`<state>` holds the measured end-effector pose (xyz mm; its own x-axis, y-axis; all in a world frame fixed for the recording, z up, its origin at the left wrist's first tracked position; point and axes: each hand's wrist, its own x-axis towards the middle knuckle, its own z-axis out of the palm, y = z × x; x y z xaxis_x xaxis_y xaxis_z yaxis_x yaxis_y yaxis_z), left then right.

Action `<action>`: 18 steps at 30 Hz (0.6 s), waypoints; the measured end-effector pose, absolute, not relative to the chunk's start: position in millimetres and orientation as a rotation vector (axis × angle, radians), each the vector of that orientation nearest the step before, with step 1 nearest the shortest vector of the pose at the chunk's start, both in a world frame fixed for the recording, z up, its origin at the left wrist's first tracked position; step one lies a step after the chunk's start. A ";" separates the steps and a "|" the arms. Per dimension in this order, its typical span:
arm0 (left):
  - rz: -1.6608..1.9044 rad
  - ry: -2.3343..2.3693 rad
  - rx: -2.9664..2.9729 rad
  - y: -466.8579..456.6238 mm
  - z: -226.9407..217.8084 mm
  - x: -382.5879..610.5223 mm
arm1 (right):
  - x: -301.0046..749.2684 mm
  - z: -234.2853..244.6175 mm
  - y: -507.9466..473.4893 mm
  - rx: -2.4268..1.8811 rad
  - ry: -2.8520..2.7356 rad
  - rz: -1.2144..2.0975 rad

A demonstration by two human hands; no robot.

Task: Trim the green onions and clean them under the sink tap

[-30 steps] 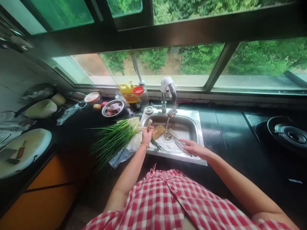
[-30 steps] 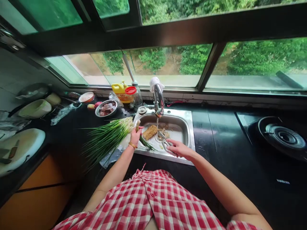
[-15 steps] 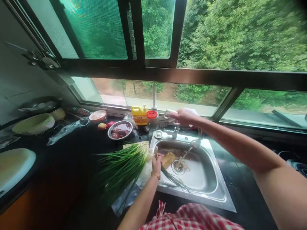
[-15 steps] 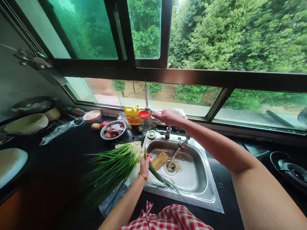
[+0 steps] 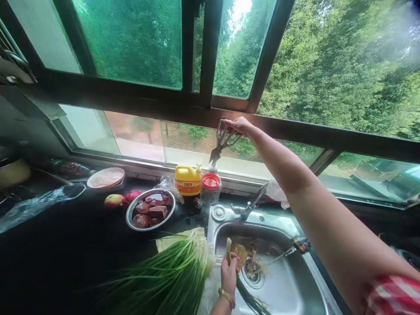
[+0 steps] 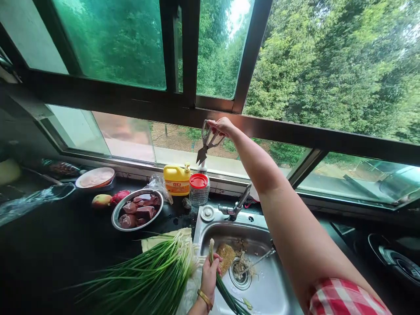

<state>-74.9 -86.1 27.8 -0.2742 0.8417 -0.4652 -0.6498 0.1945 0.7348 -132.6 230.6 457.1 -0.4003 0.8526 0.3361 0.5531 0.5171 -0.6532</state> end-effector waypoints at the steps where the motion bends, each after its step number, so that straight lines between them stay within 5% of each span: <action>1: 1.452 1.138 0.221 -85.3 25.7 -76.3 | -135.2 454.4 239.3 -1.151 -2.098 0.585; 11: 1.404 1.123 0.273 -81.1 17.6 -75.1 | -148.0 408.1 252.8 -1.254 -2.098 -0.200; 18: 1.392 1.191 0.351 -75.5 26.6 -79.1 | -126.9 429.5 195.7 -1.381 -2.169 -0.503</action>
